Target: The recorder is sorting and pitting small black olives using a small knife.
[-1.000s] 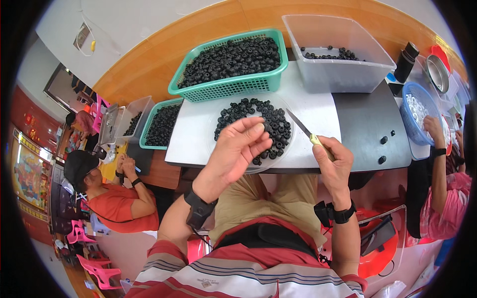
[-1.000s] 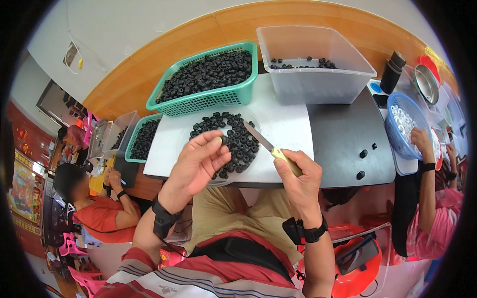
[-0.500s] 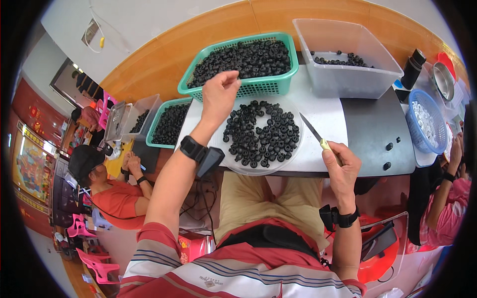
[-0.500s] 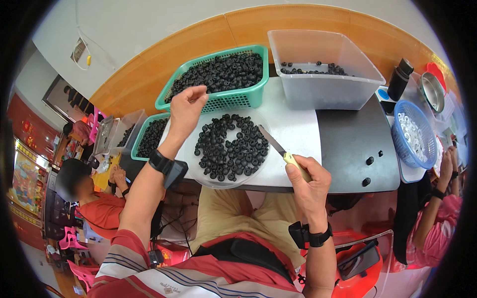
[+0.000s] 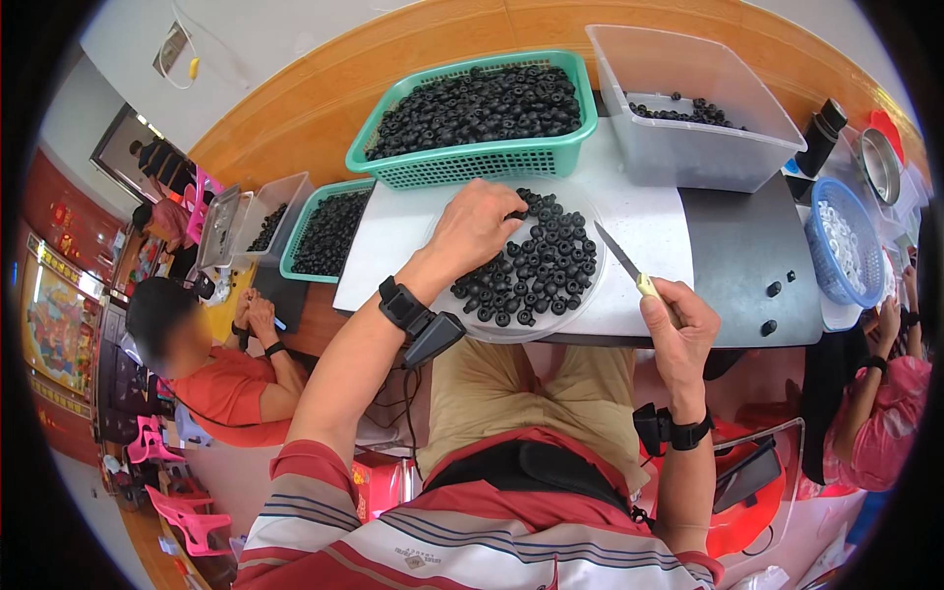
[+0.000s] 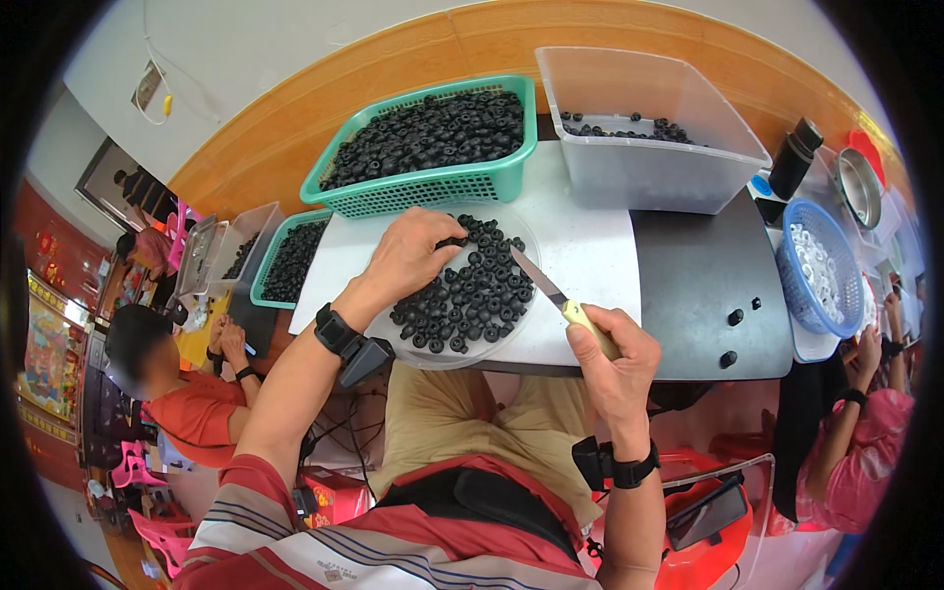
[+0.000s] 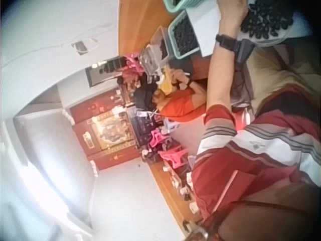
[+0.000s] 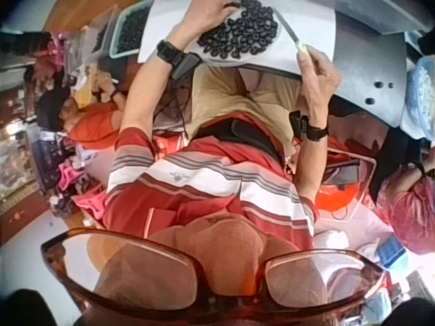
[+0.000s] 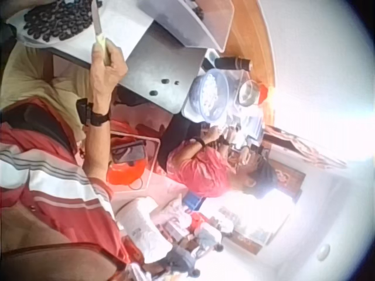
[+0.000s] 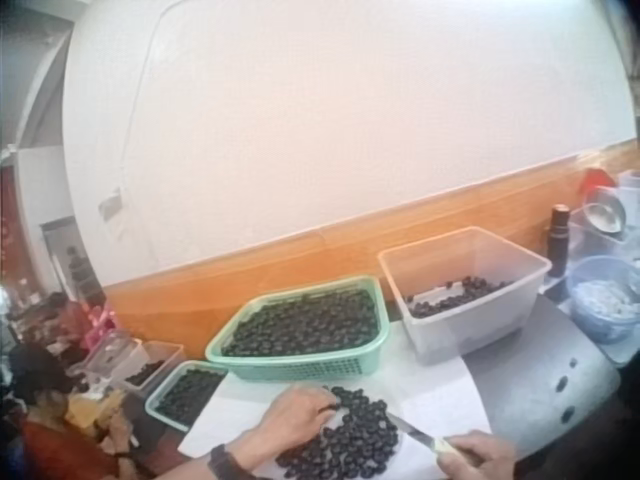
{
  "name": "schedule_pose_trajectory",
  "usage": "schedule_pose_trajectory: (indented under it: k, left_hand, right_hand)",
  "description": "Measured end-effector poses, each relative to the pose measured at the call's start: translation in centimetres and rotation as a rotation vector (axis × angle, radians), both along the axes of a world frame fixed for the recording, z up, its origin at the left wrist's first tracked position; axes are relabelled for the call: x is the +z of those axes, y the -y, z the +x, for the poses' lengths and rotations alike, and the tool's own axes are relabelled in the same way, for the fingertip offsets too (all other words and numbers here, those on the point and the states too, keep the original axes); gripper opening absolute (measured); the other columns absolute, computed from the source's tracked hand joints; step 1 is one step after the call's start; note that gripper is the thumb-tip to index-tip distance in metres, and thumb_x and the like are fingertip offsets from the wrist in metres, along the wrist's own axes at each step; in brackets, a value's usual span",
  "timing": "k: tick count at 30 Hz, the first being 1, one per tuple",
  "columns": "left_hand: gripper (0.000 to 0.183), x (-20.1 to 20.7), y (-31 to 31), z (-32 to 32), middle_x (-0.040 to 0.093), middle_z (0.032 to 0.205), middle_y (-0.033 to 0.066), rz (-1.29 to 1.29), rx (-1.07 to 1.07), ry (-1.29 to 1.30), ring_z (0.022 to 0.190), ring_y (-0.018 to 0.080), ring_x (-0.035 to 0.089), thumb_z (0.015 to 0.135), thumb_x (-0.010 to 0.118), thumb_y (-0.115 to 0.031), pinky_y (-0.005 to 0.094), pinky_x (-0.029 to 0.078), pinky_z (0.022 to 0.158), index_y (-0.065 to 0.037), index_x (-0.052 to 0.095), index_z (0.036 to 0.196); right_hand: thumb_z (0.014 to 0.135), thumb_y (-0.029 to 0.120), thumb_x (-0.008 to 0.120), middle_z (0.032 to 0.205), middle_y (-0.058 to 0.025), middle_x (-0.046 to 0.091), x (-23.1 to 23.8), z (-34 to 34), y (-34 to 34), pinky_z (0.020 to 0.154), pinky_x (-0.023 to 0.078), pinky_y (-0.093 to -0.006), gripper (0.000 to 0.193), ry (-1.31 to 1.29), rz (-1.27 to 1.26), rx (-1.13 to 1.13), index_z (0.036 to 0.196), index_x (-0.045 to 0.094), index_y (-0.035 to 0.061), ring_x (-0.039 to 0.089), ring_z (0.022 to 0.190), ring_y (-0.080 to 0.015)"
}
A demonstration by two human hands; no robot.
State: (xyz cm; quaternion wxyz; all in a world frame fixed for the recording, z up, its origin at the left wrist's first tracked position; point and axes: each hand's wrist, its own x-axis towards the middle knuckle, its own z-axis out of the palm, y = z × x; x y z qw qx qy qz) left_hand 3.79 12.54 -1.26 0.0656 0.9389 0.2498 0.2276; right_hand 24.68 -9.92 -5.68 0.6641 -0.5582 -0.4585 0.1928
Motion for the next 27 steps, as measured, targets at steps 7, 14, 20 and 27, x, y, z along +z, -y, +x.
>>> schedule_pose_trajectory:
  k: [7, 14, 20, 27]
  left_hand:
    - [0.016, 0.0, -0.1, 0.4, 0.068, 0.094, 0.0115, 0.019, -0.01, -0.029, 0.094, 0.0332, 0.059, 0.078, 0.068, -0.005, 0.0426, 0.049, 0.084, -0.003, 0.07, 0.094]
    - [0.018, 1.8, 2.7, 0.4, 0.065, 0.102, 0.0117, -0.124, 0.013, 0.089, 0.096, 0.0286, 0.061, 0.085, 0.065, -0.008, 0.0365, 0.049, 0.083, -0.002, 0.067, 0.102]
    - [0.019, 1.9, 4.0, 0.3, 0.063, 0.106, 0.007, -0.622, 0.006, 0.331, 0.095, 0.015, 0.064, 0.092, 0.063, -0.005, 0.0282, 0.053, 0.081, 0.002, 0.066, 0.109]
    - [0.024, 2.3, 6.4, 0.2, 0.066, 0.103, 0.0099, -1.261, -0.084, 0.768, 0.095, 0.0183, 0.068, 0.093, 0.064, -0.007, 0.0322, 0.057, 0.09, 0.003, 0.063, 0.115]
  right_hand:
    - [0.086, 0.018, 0.075, 0.081, -0.0047, 0.067, 0.5, 0.0, 0.2, 0.064, 0.042, -0.024, 0.025, 0.03, -0.02, -0.008, 0.099, 0.071, -0.002, 0.055, 0.071, -0.0095]
    - [0.086, 0.018, 0.075, 0.08, -0.0048, 0.067, 0.2, 0.2, 0.1, 0.064, 0.042, -0.0236, 0.024, 0.026, -0.001, -0.006, 0.099, 0.071, -0.002, 0.056, 0.071, -0.0095]
    - [0.086, 0.019, 0.075, 0.081, -0.0032, 0.066, 0.4, 0.0, 0.2, 0.064, 0.042, -0.0226, 0.025, -0.027, -0.006, 0.008, 0.099, 0.071, -0.0018, 0.054, 0.071, -0.0079]
    - [0.087, 0.019, 0.075, 0.081, -0.0015, 0.065, 0.1, 0.2, 0.2, 0.064, 0.041, -0.0216, 0.025, -0.072, 0.014, 0.014, 0.1, 0.071, -0.0017, 0.053, 0.071, -0.0067]
